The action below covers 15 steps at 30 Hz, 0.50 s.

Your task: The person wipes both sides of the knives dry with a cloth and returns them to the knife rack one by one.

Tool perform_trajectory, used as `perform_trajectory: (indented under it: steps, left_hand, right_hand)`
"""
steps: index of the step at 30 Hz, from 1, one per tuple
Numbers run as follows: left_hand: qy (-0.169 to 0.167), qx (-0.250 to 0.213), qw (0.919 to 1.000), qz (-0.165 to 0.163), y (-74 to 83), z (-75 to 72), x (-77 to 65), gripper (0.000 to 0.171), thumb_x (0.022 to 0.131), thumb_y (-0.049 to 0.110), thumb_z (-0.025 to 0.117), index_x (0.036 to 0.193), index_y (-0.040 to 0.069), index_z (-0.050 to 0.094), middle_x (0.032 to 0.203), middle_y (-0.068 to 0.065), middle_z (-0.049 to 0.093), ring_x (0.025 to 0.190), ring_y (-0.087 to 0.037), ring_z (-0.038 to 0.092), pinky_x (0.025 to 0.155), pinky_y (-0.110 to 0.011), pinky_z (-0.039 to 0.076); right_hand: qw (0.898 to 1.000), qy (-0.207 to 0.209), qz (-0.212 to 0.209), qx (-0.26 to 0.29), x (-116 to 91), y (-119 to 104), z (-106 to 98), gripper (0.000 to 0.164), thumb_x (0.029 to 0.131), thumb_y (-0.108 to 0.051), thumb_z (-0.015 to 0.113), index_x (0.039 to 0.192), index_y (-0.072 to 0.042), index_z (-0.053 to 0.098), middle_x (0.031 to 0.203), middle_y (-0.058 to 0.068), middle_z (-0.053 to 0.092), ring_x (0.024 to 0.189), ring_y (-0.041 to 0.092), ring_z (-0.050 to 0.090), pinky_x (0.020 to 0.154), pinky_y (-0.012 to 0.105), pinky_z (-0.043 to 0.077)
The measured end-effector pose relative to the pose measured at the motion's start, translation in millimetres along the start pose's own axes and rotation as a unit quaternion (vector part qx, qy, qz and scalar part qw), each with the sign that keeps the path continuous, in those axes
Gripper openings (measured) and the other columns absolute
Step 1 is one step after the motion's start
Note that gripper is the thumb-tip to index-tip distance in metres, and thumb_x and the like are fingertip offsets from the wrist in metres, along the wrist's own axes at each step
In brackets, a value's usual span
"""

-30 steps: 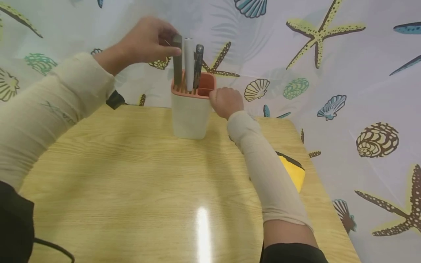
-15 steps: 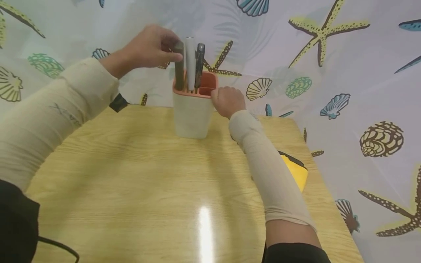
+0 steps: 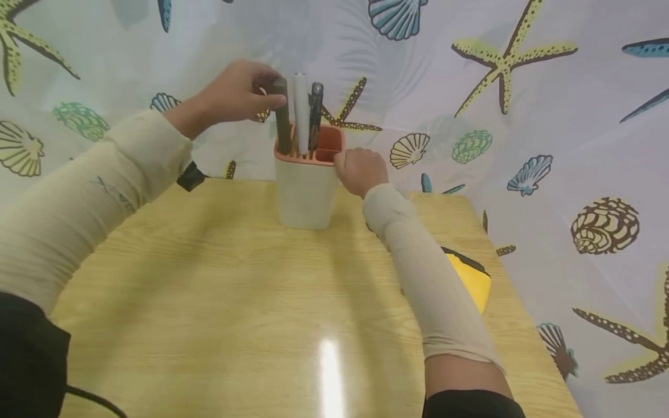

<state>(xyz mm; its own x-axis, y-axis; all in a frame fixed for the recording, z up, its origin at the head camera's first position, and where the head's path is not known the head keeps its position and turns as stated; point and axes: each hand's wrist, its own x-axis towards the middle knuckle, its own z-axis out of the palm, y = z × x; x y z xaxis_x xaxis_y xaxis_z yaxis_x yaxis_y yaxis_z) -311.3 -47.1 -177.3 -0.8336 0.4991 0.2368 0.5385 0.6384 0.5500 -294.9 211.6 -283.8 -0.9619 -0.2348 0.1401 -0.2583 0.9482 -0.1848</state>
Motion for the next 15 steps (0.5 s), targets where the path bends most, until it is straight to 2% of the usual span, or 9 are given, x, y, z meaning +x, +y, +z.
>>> perform_trajectory:
  steps: [5, 7, 10, 12, 15]
  left_hand:
    - [-0.010, -0.012, 0.9998, -0.015, 1.6, -2.5, 3.8, 0.048, 0.102, 0.032, 0.054, 0.142, 0.006, 0.050, 0.118, -0.010, 0.063, 0.094, -0.016, 0.058, 0.062, -0.026, 0.048]
    - [-0.019, -0.004, 0.9996, -0.020, 3.6, -4.7, 6.7, 0.052, 0.102, 0.033, 0.054, 0.146, 0.007, 0.046, 0.126, -0.011, 0.063, 0.094, -0.013, 0.059, 0.062, -0.025, 0.049]
    - [-0.037, 0.011, 0.9989, -0.028, 5.7, -7.4, 7.9, 0.060, 0.101, 0.035, 0.055, 0.151, 0.006, 0.038, 0.138, -0.012, 0.060, 0.090, -0.016, 0.061, 0.063, -0.025, 0.050]
    - [-0.050, 0.023, 0.9980, -0.032, 5.6, -7.8, 4.4, 0.063, 0.101, 0.035, 0.055, 0.153, 0.005, 0.035, 0.143, -0.013, 0.057, 0.093, -0.020, 0.062, 0.069, -0.029, 0.054]
    - [-0.065, 0.044, 0.9966, -0.026, 3.5, -6.5, -6.0, 0.063, 0.101, 0.033, 0.056, 0.152, 0.003, 0.036, 0.143, -0.015, 0.057, 0.113, -0.029, 0.063, 0.092, -0.040, 0.055]
  right_hand:
    - [1.000, -0.007, -0.003, 0.005, -0.1, 0.7, -4.2, 0.048, 0.102, -0.029, 0.014, 0.062, -0.015, 0.037, 0.063, 0.003, 0.037, 0.059, 0.021, 0.033, 0.064, 0.037, 0.036]
    - [1.000, -0.007, 0.000, 0.004, -0.3, 1.6, -7.3, 0.049, 0.102, -0.029, 0.013, 0.062, -0.015, 0.037, 0.064, 0.004, 0.038, 0.060, 0.022, 0.035, 0.065, 0.037, 0.036]
    - [1.000, -0.001, 0.007, 0.001, -1.3, 3.8, -10.2, 0.049, 0.102, -0.029, 0.013, 0.062, -0.015, 0.037, 0.065, 0.004, 0.039, 0.061, 0.023, 0.037, 0.067, 0.038, 0.037]
    - [1.000, 0.000, 0.011, 0.007, -3.0, 6.0, -10.1, 0.049, 0.102, -0.030, 0.013, 0.062, -0.015, 0.038, 0.065, 0.005, 0.040, 0.061, 0.023, 0.037, 0.067, 0.039, 0.038]
    - [1.000, 0.007, 0.013, 0.012, -7.6, 11.4, -7.1, 0.052, 0.104, -0.031, 0.014, 0.064, -0.014, 0.042, 0.070, 0.009, 0.049, 0.065, 0.027, 0.047, 0.070, 0.042, 0.043]
